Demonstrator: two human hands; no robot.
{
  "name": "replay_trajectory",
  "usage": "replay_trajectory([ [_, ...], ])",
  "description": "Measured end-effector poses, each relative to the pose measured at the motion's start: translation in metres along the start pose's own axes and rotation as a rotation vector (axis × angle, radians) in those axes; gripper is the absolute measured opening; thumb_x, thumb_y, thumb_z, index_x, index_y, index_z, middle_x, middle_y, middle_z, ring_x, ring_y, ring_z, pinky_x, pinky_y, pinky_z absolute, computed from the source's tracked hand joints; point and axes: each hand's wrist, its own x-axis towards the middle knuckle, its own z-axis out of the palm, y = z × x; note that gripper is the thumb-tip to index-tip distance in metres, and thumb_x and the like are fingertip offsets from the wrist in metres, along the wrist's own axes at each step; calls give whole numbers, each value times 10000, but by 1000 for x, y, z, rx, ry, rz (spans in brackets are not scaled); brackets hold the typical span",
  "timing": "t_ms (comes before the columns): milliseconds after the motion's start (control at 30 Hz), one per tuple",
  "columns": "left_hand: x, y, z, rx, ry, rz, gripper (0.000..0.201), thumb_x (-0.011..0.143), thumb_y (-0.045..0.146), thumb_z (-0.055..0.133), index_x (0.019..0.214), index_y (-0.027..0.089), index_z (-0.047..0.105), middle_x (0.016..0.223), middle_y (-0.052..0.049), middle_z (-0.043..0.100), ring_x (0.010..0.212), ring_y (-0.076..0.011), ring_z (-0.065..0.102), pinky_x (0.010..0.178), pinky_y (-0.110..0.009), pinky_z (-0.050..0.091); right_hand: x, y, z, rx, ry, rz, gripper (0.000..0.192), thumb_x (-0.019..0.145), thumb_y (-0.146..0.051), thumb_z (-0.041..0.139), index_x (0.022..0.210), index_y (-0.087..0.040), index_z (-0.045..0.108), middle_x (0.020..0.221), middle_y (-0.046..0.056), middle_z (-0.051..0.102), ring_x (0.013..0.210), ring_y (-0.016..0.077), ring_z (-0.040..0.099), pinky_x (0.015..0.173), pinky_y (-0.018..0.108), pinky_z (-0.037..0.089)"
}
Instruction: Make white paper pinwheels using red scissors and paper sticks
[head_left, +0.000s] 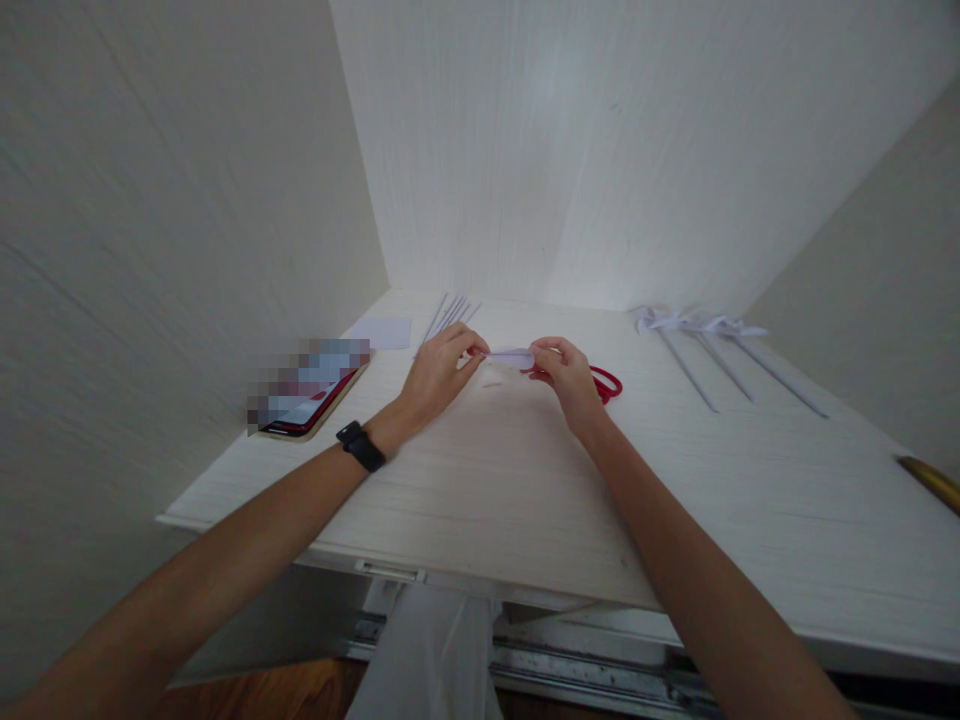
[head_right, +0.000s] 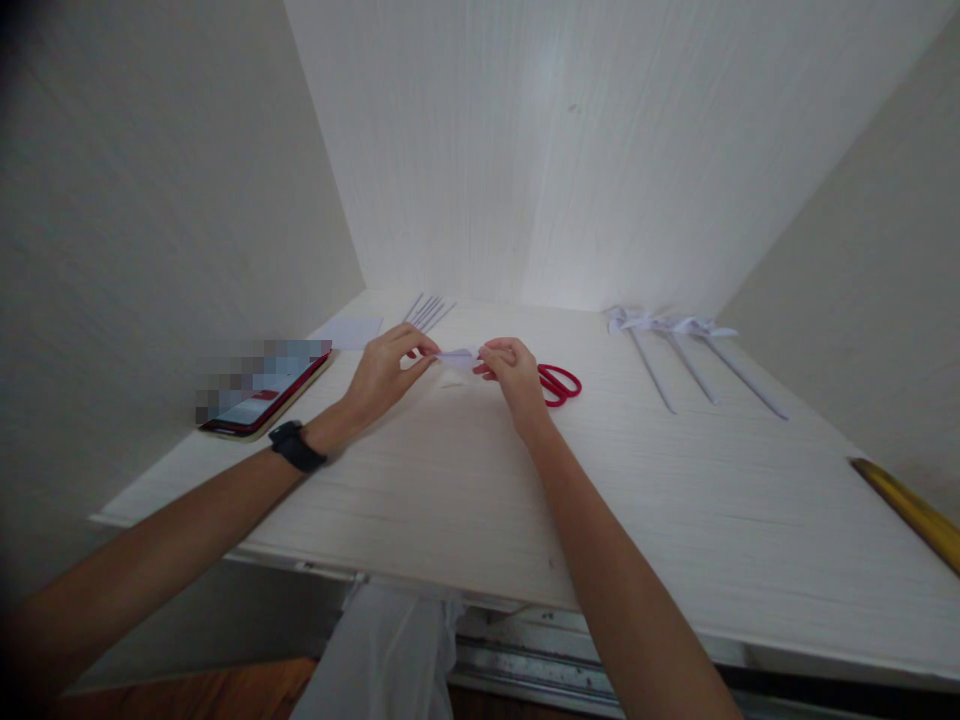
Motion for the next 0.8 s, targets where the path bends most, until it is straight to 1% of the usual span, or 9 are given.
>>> replay_trajectory([
  [133,0,1,-1,13,3,7,77,869,162,574,861,176,650,858,-32,622,835,-154,582,755,-274,471,0,0,0,84,-35,90,331,585,-386,754,790,-197,575,672,-24,631,601,108,619,614,250,494],
  [233,-1,0,1,2,12,35,89,863,134,574,875,167,655,867,-39,609,842,-157,578,753,-282,475,-1,1,1,114,-63,134,351,581,-415,763,780,-190,582,645,-24,618,582,103,600,596,245,487],
  [367,-2,0,2,-25,35,80,120,841,86,576,892,158,658,906,-51,587,862,-158,564,744,-286,483,-1,1,1,92,-74,108,326,558,-368,771,751,-183,585,607,-46,589,567,87,553,595,243,473],
  [467,-1,2,2,-75,39,62,143,822,71,582,886,172,660,917,-44,575,864,-148,560,727,-272,491,0,2,2,45,-67,47,312,545,-333,769,744,-195,572,576,-65,571,558,91,530,603,260,468],
  [567,1,3,2,-192,42,-49,127,795,85,598,868,171,656,930,-40,579,829,-129,577,679,-240,497,1,4,2,6,-84,-20,302,568,-336,754,754,-203,557,554,-77,554,546,93,515,611,273,462],
  [667,5,1,3,-365,68,-250,106,753,159,660,857,159,637,966,-43,619,770,-111,599,652,-228,490,2,4,1,-33,-87,-74,283,602,-336,733,769,-206,545,560,-78,544,548,95,513,613,276,452],
  [733,7,-2,3,-497,41,-408,154,717,204,701,846,150,636,903,-38,654,736,-114,604,659,-236,484,2,4,1,-53,-86,-102,267,616,-334,719,770,-211,539,556,-81,531,546,98,512,606,276,445],
  [800,8,-4,3,-635,-20,-556,164,711,233,710,834,140,653,798,-28,667,709,-117,605,681,-248,484,3,5,0,-59,-84,-111,259,616,-331,710,766,-216,533,553,-82,527,541,100,510,595,274,439],
])
